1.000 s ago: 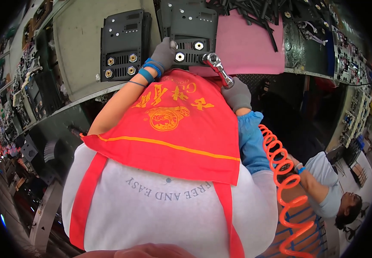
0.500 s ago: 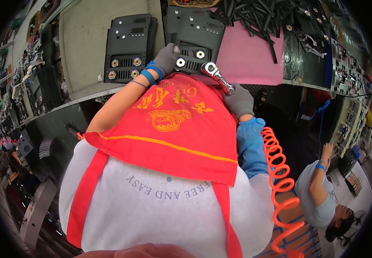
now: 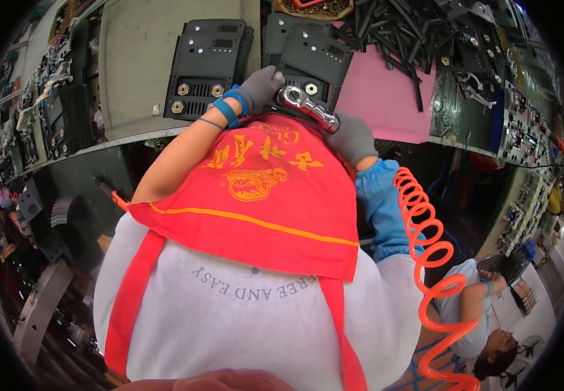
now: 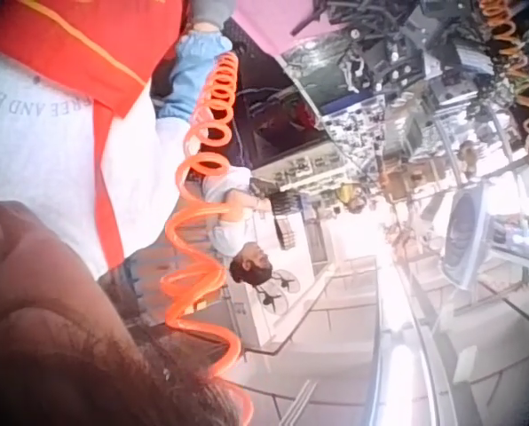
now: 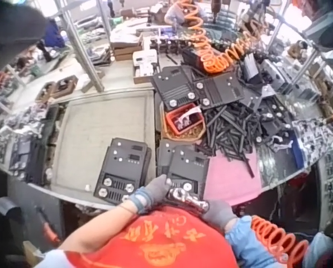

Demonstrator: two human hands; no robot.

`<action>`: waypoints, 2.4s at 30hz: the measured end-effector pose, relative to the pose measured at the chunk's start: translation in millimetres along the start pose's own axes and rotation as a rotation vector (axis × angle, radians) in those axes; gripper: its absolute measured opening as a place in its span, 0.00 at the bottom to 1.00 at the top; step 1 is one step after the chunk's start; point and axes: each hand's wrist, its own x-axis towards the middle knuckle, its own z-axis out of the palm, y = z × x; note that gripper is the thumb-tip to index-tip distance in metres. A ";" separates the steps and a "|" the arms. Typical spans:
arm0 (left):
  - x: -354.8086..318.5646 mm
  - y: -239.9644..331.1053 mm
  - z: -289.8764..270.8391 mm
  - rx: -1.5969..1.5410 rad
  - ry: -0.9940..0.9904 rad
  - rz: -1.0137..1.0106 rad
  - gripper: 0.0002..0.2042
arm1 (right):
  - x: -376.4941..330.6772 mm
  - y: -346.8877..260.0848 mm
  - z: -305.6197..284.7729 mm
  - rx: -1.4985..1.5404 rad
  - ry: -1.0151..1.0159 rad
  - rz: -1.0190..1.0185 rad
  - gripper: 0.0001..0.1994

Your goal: Assembling electronic panel components for inverters or welding units using a pneumatic wrench.

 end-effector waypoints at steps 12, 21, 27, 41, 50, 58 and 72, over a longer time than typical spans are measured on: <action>-18.7 2.1 4.7 0.051 -0.048 0.029 0.16 | -16.3 -2.8 14.9 0.056 -0.085 0.169 0.20; -17.2 -5.9 6.2 0.054 -0.029 0.056 0.15 | -21.1 -10.9 18.2 0.072 -0.067 0.230 0.18; -23.8 -8.5 4.3 0.038 0.020 0.056 0.15 | -17.5 -13.7 20.2 0.022 -0.113 0.232 0.17; -43.0 7.3 -28.4 0.093 0.160 0.143 0.12 | -40.9 -21.7 -9.1 0.010 0.107 -0.013 0.19; -78.6 -98.6 -169.1 0.083 0.486 0.001 0.21 | -32.5 15.8 23.5 0.332 0.105 0.194 0.18; -81.4 -74.4 -188.4 0.656 0.268 -0.245 0.18 | -17.0 34.9 24.8 0.296 0.119 0.308 0.20; -22.3 39.6 -54.6 0.554 0.251 0.012 0.15 | 0.5 16.5 23.8 -0.040 0.003 0.426 0.19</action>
